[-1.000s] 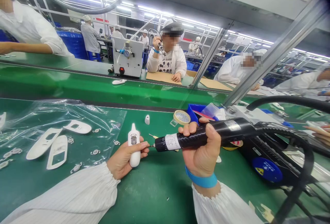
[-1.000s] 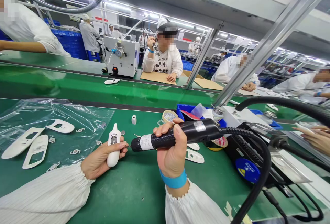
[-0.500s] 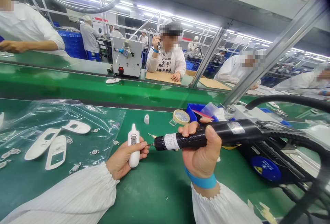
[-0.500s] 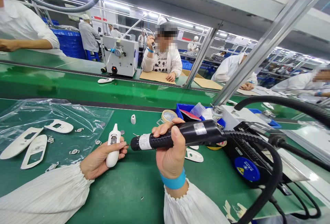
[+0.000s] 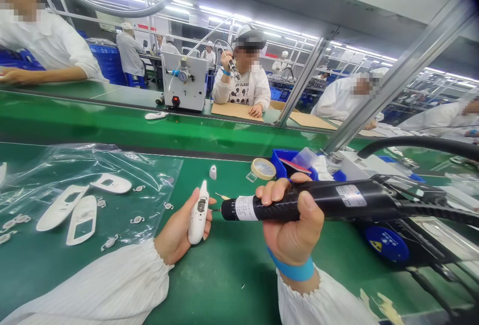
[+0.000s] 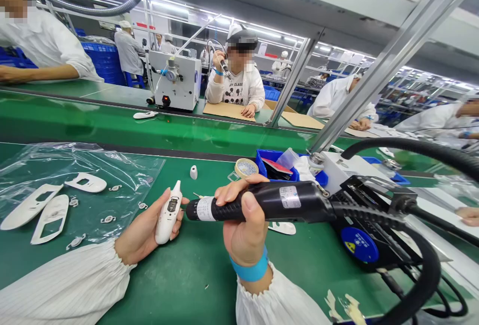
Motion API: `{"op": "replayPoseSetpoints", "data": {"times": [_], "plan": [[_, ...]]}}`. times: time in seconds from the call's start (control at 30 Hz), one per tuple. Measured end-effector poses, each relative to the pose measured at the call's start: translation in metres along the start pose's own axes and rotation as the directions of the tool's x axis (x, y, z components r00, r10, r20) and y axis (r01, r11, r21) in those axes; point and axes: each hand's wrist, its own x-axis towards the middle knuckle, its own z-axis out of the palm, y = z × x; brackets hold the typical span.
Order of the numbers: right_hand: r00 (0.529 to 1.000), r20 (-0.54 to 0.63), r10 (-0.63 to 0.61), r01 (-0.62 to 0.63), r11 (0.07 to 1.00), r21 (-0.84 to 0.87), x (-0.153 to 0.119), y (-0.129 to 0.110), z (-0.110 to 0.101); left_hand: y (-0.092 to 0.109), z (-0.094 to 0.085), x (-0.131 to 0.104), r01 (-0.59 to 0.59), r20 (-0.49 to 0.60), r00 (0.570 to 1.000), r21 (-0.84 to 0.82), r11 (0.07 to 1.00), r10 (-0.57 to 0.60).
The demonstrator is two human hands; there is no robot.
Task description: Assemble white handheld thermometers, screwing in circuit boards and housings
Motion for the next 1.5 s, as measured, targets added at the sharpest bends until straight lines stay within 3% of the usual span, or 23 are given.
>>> {"op": "replayPoseSetpoints", "data": {"times": [0.23, 0.63, 1.1, 1.33, 1.43, 1.5], "plan": [[0.994, 0.112, 0.011, -0.012, 1.0, 0.005, -0.009, 0.005, 0.003, -0.005, -0.001, 0.003, 0.005, -0.037, 0.999, 0.025, 1.0, -0.004], [0.987, 0.161, 0.011, -0.008, 1.0, -0.02, -0.011, 0.011, 0.002, -0.005, 0.001, 0.0, -0.002, -0.018, 1.0, 0.059, 0.998, 0.003], [0.95, 0.31, -0.034, 0.037, 0.999, -0.006, -0.018, 0.019, 0.005, -0.006, 0.001, 0.003, 0.014, -0.022, 1.0, 0.065, 0.998, -0.013], [0.966, 0.256, -0.023, 0.032, 0.999, -0.03, -0.008, 0.005, 0.004, -0.003, 0.003, 0.003, -0.005, 0.01, 1.0, 0.074, 0.997, 0.004], [0.974, 0.161, -0.156, 0.175, 0.979, -0.109, 0.021, -0.009, -0.007, -0.001, 0.005, 0.0, -0.011, 0.007, 1.0, 0.079, 0.997, 0.01], [0.951, 0.051, -0.306, 0.31, 0.925, -0.222, 0.048, -0.013, -0.021, 0.0, 0.006, -0.002, -0.01, -0.006, 1.0, 0.105, 0.994, 0.011]]}}
